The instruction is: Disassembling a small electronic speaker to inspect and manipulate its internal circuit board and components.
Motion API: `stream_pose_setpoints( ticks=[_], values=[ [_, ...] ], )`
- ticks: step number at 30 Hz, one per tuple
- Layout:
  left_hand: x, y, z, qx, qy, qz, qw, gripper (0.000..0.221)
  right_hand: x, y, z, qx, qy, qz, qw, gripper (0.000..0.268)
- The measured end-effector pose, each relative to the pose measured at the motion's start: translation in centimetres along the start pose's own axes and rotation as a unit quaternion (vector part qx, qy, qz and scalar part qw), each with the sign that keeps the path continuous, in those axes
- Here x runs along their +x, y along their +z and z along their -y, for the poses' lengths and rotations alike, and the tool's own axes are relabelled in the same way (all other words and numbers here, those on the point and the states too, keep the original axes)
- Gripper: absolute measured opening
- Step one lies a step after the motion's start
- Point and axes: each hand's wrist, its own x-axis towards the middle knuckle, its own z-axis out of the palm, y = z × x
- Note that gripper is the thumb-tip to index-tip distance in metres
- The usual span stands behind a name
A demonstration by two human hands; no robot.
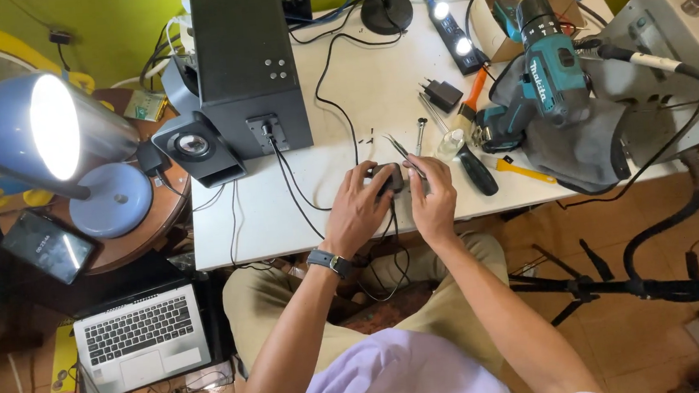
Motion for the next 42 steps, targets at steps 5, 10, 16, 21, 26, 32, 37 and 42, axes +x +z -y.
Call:
stream_pose_setpoints(
  ticks=[5, 10, 16, 21, 26, 32, 37, 42],
  values=[
    [-0.6, 0.9, 0.8, 0.002, 0.004, 0.014, 1.000, 0.030, -0.1, -1.4, 2.4, 0.056, 0.054, -0.032, 0.996, 0.017],
    [-0.2, 0.9, 0.5, 0.006, -0.012, 0.022, 1.000, 0.044, -0.4, -3.6, 3.7, 0.144, 0.151, -0.079, 0.975, 0.009],
    [1.3, 1.0, 0.3, -0.159, -0.132, 0.053, 0.977, 0.064, 0.4, -6.0, 2.1, 0.398, 0.286, -0.174, 0.854, 0.008],
    [1.8, -2.2, -3.3, -0.759, -0.299, -0.005, 0.579, 0.054, 1.4, -6.5, 3.1, 0.403, 0.306, -0.148, 0.849, 0.016],
    [2.5, -2.6, -3.8, -0.821, -0.385, -0.014, 0.421, 0.057, 1.9, -5.3, 5.8, 0.415, 0.302, -0.102, 0.852, 0.016],
    [2.6, -4.0, -5.0, -0.783, -0.448, 0.002, 0.432, 0.055, 1.4, -4.7, 6.0, 0.326, 0.205, -0.077, 0.920, 0.022],
    [0.9, -0.4, -2.1, -0.823, -0.413, 0.054, 0.387, 0.055, 1.6, -5.2, 6.6, 0.283, 0.163, -0.041, 0.944, 0.010],
    [0.4, -0.1, -1.4, -0.822, -0.399, 0.107, 0.392, 0.060, 1.6, -5.2, 7.1, 0.245, 0.133, -0.021, 0.960, 0.019]
  ],
)
